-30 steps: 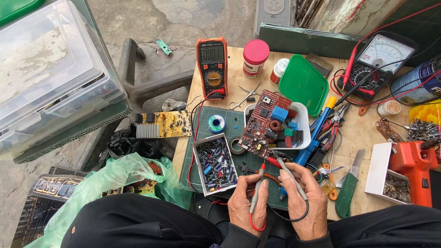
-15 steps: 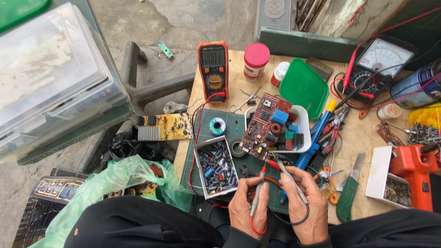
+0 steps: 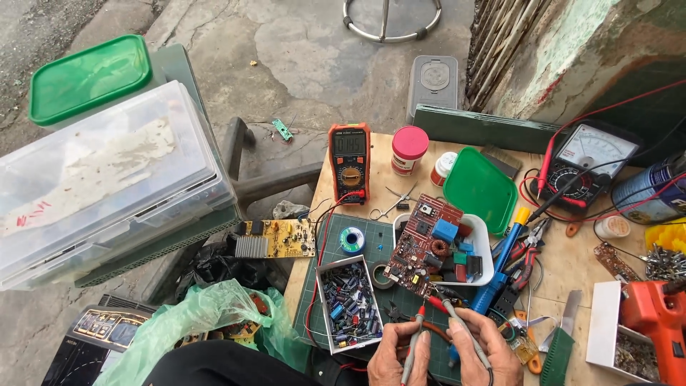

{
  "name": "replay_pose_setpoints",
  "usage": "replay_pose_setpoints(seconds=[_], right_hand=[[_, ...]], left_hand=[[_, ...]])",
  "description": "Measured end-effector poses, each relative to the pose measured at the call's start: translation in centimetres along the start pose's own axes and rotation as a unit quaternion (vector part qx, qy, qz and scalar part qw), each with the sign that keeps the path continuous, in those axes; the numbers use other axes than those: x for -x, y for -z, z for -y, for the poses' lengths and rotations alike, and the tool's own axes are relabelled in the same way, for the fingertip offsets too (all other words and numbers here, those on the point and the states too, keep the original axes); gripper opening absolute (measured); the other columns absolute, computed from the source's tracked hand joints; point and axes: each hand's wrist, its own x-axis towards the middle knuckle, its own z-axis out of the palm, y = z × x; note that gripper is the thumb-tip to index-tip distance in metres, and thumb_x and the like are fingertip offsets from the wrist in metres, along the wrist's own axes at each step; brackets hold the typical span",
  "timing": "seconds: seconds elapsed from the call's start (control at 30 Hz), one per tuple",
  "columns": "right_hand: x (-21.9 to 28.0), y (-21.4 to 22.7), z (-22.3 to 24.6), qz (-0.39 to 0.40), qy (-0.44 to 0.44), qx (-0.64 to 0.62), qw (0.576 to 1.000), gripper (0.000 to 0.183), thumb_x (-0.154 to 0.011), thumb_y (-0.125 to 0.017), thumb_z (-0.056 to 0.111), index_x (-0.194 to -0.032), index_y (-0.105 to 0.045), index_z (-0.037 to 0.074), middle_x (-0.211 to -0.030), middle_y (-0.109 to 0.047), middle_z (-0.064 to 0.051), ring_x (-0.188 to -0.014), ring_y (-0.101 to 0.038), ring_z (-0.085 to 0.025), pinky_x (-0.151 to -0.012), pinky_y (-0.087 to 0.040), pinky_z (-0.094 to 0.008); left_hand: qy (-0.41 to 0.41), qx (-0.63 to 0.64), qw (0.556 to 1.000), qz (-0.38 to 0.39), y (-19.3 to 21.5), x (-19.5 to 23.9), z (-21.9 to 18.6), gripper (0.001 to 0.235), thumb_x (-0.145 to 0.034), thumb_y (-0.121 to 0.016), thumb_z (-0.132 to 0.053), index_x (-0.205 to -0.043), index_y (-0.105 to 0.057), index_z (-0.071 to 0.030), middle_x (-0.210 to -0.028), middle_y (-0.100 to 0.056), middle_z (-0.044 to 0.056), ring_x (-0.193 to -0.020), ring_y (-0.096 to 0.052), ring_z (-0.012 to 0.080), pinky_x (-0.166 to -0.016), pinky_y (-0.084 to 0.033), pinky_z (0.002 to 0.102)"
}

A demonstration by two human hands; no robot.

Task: The person uses a multimeter to test various points on a red circuit board. They hold the board with one hand and touch the multimeter probes to different components while monitoring the digital display.

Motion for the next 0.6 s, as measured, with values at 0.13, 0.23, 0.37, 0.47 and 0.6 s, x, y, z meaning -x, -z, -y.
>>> replay_pose_setpoints(seconds=[0.13, 0.23, 0.37, 0.47, 0.6], right_hand=[[-0.1, 0.1, 0.0, 0.011, -0.006, 0.018, 1.0, 0.037, -0.098, -0.077, 0.032, -0.133, -0.085, 0.022, -0.121, -0.087, -0.005, -0.121, -0.08, -0.024, -0.113, -0.061, -0.037], [-0.3, 0.1, -0.2, 0.009, -0.002, 0.006, 1.0, 0.036, -0.099, -0.077, 0.029, -0.133, -0.085, 0.019, -0.118, -0.088, -0.007, -0.118, -0.081, -0.024, -0.113, -0.06, -0.036], [-0.2, 0.1, -0.2, 0.005, 0.009, 0.036, 0.999, 0.036, -0.098, -0.077, 0.032, -0.132, -0.086, 0.023, -0.119, -0.088, -0.002, -0.12, -0.079, -0.019, -0.109, -0.059, -0.034], [-0.4, 0.2, -0.4, 0.008, 0.006, 0.039, 0.999, 0.036, -0.098, -0.077, 0.033, -0.133, -0.086, 0.025, -0.119, -0.088, -0.001, -0.121, -0.079, -0.02, -0.11, -0.06, -0.035], [-0.9, 0.1, -1.2, 0.014, 0.008, 0.059, 0.998, 0.038, -0.098, -0.075, 0.04, -0.134, -0.085, 0.03, -0.123, -0.086, 0.002, -0.124, -0.078, -0.022, -0.114, -0.06, -0.038]], left_hand=[[0.007, -0.015, 1.0, 0.004, 0.1, -0.1, 0.1, 0.018, -0.09, -0.087, -0.043, -0.105, -0.09, -0.034, -0.089, -0.094, -0.017, -0.077, -0.087, -0.0037, -0.076, -0.072, 0.012], [-0.004, -0.001, 1.0, 0.004, -0.2, -0.4, 0.8, 0.021, -0.089, -0.087, -0.045, -0.106, -0.09, -0.034, -0.096, -0.096, -0.017, -0.083, -0.091, -0.0024, -0.08, -0.074, 0.014], [-0.001, -0.014, 1.0, 0.009, -0.1, -0.4, 0.7, 0.022, -0.09, -0.087, -0.046, -0.108, -0.089, -0.036, -0.094, -0.094, -0.017, -0.083, -0.09, -0.0016, -0.079, -0.073, 0.015], [0.003, -0.016, 1.0, 0.009, -0.2, -0.5, 0.9, 0.022, -0.089, -0.087, -0.047, -0.108, -0.089, -0.036, -0.096, -0.095, -0.018, -0.085, -0.091, -0.0024, -0.081, -0.074, 0.014], [0.006, -0.03, 1.0, 0.004, -0.1, -0.4, 0.4, 0.019, -0.088, -0.087, -0.046, -0.105, -0.09, -0.037, -0.098, -0.096, -0.022, -0.085, -0.088, -0.0056, -0.078, -0.07, 0.012]])
